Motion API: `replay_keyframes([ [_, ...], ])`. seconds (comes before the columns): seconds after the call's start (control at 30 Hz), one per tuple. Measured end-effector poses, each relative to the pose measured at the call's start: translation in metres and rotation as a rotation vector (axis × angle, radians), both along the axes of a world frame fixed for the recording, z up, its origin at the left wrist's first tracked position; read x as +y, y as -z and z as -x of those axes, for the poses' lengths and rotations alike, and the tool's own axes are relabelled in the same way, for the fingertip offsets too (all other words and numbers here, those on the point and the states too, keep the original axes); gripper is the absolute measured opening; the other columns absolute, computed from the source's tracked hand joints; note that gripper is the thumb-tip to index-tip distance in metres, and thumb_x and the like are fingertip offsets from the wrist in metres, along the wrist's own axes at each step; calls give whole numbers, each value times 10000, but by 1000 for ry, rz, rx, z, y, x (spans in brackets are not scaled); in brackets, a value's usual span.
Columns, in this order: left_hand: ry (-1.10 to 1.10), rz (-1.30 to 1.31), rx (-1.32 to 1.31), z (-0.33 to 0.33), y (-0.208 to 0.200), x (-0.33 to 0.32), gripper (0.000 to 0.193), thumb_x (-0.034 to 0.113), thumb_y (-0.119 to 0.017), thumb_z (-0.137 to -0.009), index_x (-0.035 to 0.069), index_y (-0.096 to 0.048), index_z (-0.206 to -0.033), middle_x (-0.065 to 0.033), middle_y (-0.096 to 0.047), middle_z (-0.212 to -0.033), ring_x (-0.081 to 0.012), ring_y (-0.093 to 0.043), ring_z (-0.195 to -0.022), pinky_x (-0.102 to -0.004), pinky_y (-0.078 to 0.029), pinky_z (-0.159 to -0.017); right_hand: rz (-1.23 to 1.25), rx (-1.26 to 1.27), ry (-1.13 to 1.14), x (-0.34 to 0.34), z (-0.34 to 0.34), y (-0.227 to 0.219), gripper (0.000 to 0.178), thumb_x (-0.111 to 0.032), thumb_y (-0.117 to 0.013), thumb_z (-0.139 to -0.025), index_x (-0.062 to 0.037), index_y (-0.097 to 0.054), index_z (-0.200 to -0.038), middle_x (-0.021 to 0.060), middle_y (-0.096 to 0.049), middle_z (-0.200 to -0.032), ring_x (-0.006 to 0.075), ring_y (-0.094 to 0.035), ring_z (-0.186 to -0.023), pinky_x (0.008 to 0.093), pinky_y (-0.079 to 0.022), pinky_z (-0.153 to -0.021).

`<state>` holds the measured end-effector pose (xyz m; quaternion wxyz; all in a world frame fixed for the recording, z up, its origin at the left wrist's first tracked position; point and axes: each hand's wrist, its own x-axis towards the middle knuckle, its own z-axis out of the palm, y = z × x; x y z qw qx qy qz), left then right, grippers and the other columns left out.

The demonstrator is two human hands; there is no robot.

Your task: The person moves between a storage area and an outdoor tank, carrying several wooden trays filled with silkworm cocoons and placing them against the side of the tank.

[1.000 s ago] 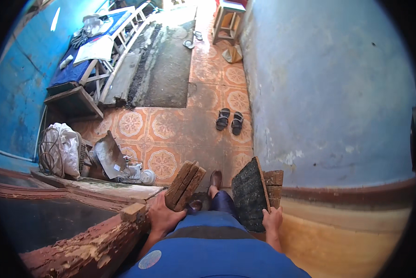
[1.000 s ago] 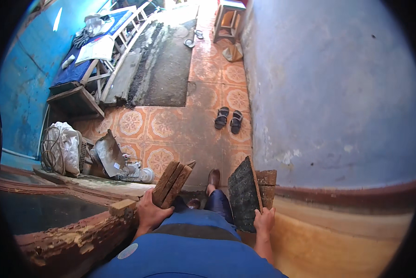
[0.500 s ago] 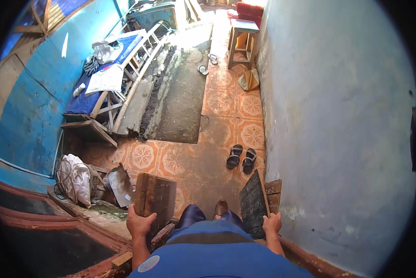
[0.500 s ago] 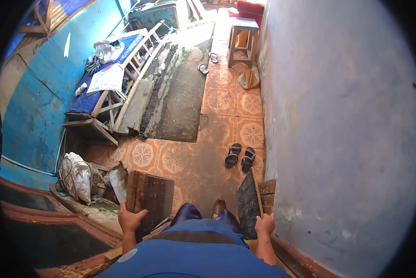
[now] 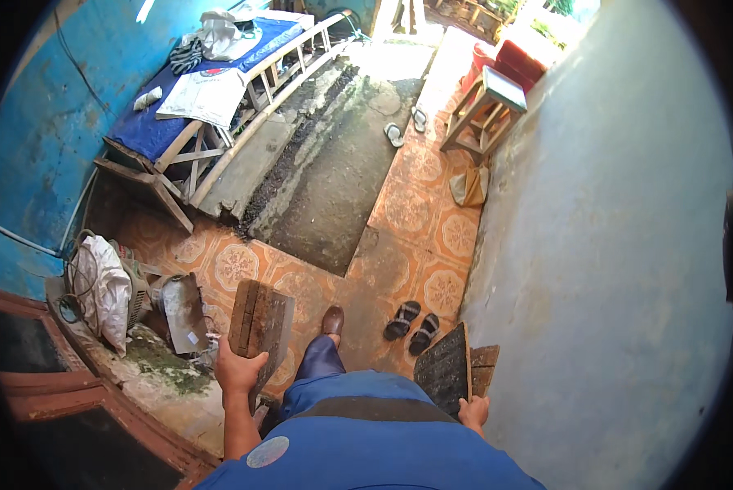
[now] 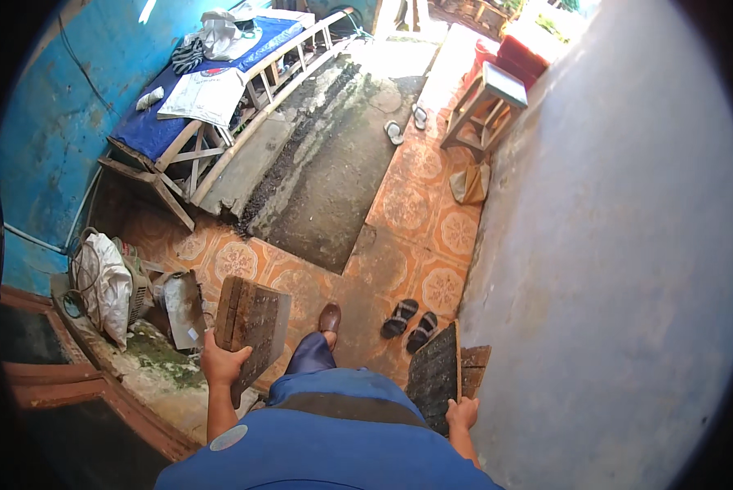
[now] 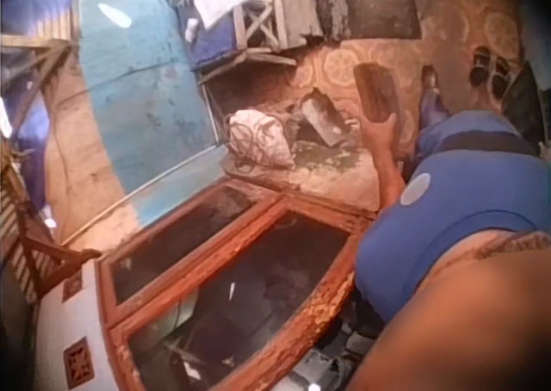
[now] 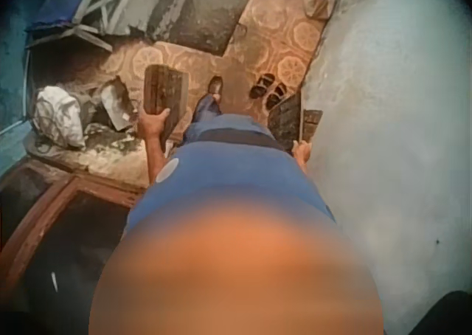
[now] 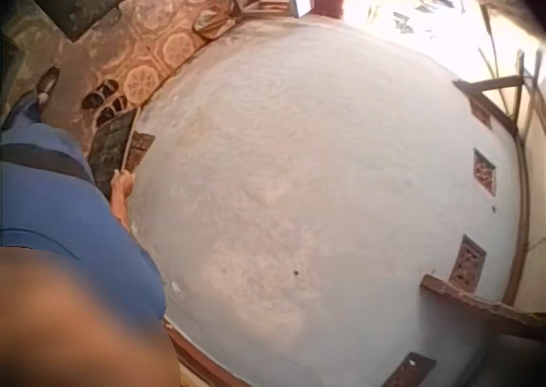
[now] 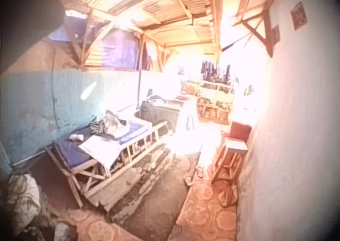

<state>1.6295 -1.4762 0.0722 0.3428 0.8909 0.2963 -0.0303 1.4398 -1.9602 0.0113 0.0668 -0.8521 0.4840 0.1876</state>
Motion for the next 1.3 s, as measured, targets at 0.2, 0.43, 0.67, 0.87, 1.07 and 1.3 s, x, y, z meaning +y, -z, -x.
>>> replay_keyframes([
  [0.2, -10, 21, 86, -99, -6, -6, 693, 223, -841, -518, 54, -529, -1113, -173, -659, -996, -360, -634, -924, -434, -501, -804, 74, 49, -40, -15, -88, -2, 296, -254, -758, -748, -8, -678, -892, 188, -540, -1116, 367, -584, -960, 444, -483, -841],
  [0.43, 20, 15, 43, -207, -8, -24, 721, 225, -840, -512, 44, -520, -1132, -174, -655, -1003, -352, -634, -931, -431, -500, -810, 38, 16, -101, -28, -197, 20, 314, -282, -756, -745, -11, -680, -883, 199, -569, -1060, 368, -576, -977, 443, -478, -848],
  [0.67, -8, -61, -103, -310, -11, -59, 720, 221, -839, -517, 52, -518, -1138, -173, -652, -1013, -353, -632, -927, -433, -498, -804, -93, -26, -93, -62, -344, 51, 309, -285, -746, -754, -16, -677, -890, 188, -531, -1133, 370, -576, -980, 441, -480, -847],
  [0.87, -96, -4, -121, -403, -54, -87, 608, 167, -834, -553, 55, -552, -1079, -141, -666, -937, -310, -645, -859, -394, -498, -753, -120, -34, -110, -95, -466, 57, 307, -266, -723, -780, -17, -666, -949, 185, -507, -1157, 378, -577, -995, 438, -481, -854],
  [1.07, -54, -71, -154, -500, -56, -106, 617, 148, -835, -555, 39, -542, -1086, -136, -668, -948, -307, -645, -860, -392, -496, -763, -91, -82, -86, -122, -567, 46, 294, -258, -716, -787, -21, -660, -952, 197, -494, -1177, 388, -571, -1007, 440, -475, -863],
  [1.3, -43, -42, -110, -637, -18, -117, 668, 171, -841, -542, 35, -534, -1119, -156, -664, -974, -323, -643, -904, -397, -496, -792, -5, -155, -80, -147, -672, 59, 279, -251, -722, -783, -9, -655, -905, 194, -498, -1161, 390, -578, -970, 450, -479, -844],
])
